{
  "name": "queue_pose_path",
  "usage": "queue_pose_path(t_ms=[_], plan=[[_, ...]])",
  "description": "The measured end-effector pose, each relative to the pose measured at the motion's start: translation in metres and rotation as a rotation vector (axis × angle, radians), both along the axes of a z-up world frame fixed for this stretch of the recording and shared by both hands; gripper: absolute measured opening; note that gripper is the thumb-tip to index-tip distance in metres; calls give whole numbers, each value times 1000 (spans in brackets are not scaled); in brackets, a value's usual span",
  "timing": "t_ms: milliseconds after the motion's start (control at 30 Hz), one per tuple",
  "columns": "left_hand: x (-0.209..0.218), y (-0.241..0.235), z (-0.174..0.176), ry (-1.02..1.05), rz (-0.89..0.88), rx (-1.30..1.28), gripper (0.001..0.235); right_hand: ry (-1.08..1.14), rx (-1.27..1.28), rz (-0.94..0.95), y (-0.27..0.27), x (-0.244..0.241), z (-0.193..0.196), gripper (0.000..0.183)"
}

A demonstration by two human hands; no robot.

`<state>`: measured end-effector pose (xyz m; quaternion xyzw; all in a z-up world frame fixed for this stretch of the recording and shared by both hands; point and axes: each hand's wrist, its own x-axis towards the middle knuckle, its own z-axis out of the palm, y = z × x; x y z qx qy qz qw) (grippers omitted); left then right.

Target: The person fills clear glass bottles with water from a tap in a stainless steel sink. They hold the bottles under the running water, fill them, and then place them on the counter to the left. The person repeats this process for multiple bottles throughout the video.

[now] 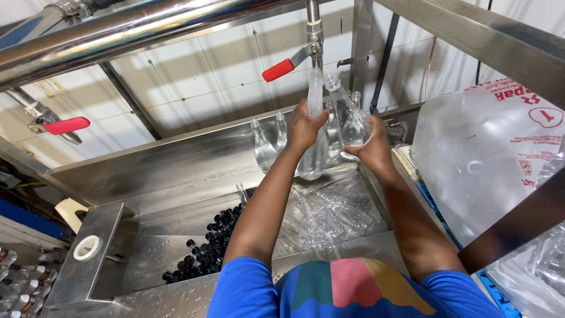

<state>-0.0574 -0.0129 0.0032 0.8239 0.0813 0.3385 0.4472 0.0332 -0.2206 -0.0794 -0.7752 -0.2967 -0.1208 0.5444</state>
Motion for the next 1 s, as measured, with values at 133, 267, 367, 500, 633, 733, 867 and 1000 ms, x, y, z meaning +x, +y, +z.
queue_pose_path(t_ms=[133,267,367,500,633,733,867,1000], plan=[[-40,-5,15,88,105,124,47,8,42,73,13,-1,6,110],[-39,5,8,72,219,112,66,-23,66,103,30,-9,17,116],[-37,19,4,145,268,237,52,45,48,86,38,-13,18,122],[-39,18,6,153,294,298,45,29,21,75,33,-14,15,124],[-39,0,19,145,327,288,44,-47,0,73,13,-23,22,116],[-18,13,4,167,278,326,35,17,0,11,6,-12,5,120],[-10,7,5,164,227,299,30,-19,-4,-17,-10,-10,8,115],[-2,12,-2,204,224,370,37,-89,27,-18,-13,-7,9,110]])
